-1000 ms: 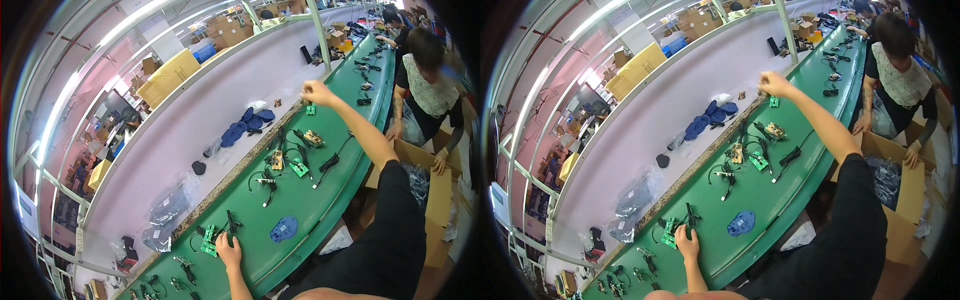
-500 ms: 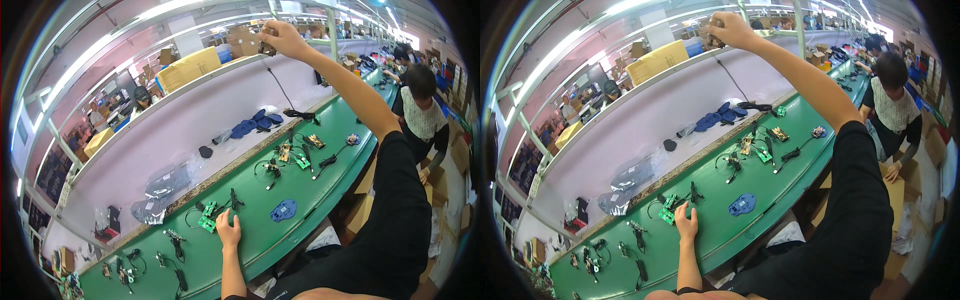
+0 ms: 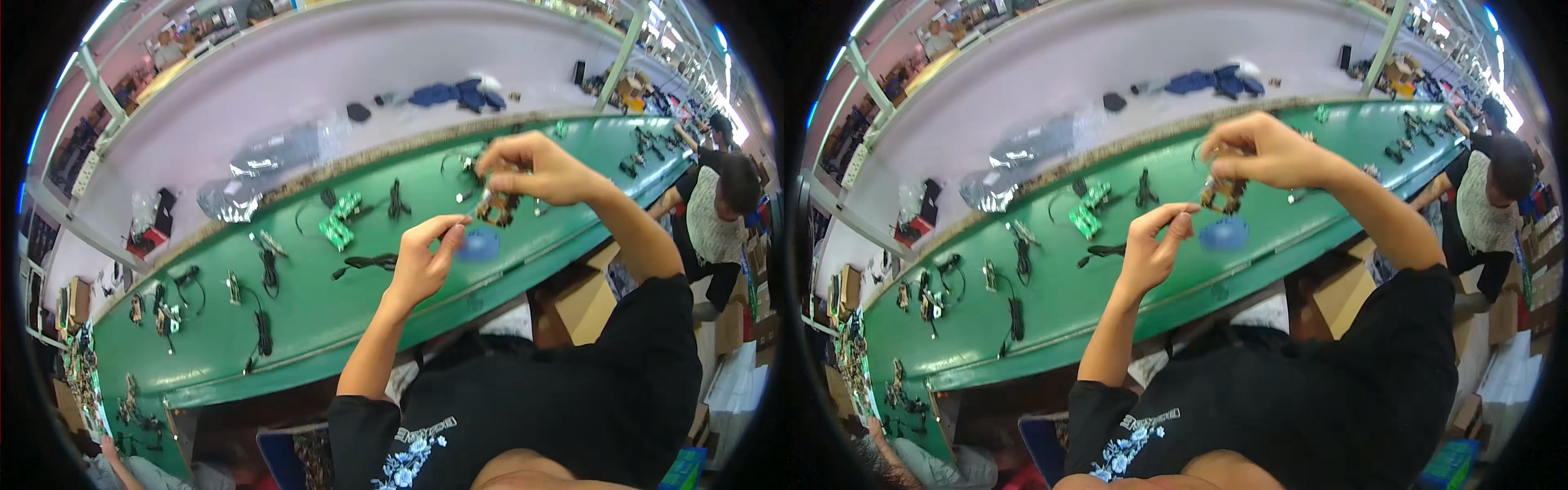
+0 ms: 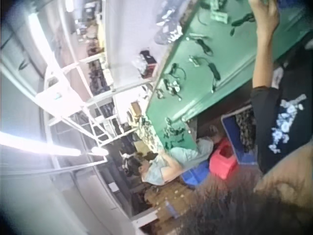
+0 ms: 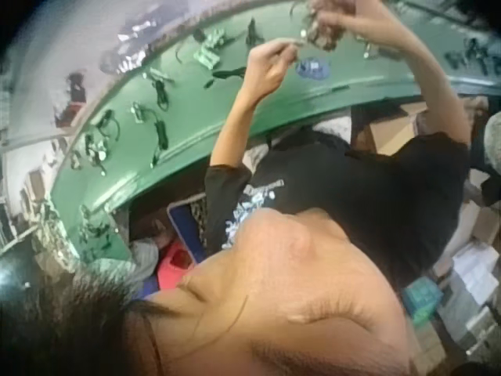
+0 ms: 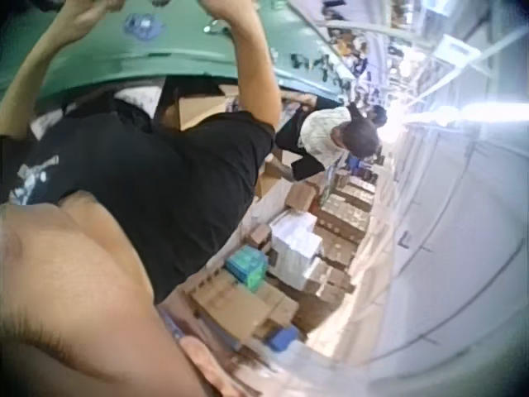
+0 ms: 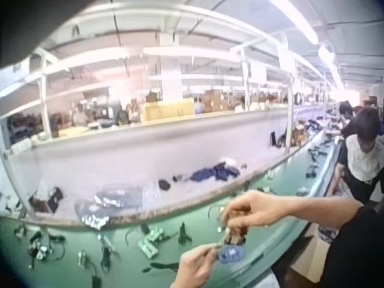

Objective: Assemble internal components including circuit boards, cables, and scroll wheels into computer mouse housings.

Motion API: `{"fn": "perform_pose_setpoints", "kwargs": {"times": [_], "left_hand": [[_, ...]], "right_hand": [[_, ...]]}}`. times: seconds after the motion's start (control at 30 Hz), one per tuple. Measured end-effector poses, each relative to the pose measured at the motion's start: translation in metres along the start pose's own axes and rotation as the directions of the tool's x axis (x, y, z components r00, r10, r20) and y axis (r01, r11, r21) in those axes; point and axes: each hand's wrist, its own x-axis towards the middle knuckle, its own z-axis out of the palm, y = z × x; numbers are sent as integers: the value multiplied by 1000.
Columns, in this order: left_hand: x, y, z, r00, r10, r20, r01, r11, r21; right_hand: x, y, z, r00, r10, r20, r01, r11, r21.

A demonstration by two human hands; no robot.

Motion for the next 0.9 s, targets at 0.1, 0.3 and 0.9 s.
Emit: {"fn": "perform_pose_setpoints", "kwargs": {"times": [0.1,0.3,0.9], "left_hand": [[-34,-32,5,988,-41,151,43,999,-10],[-77,-43,20,826,-163,539,178,984,24],[-28,-76,49,984,-58,-170,120,915,386]], "right_hand": [[-52,69,48,920,256,298,-358,859,366],[-159,110,157,613,157,774,-682,599,419],[-99,93,136,973,-32,-229,59,992,110]]}}
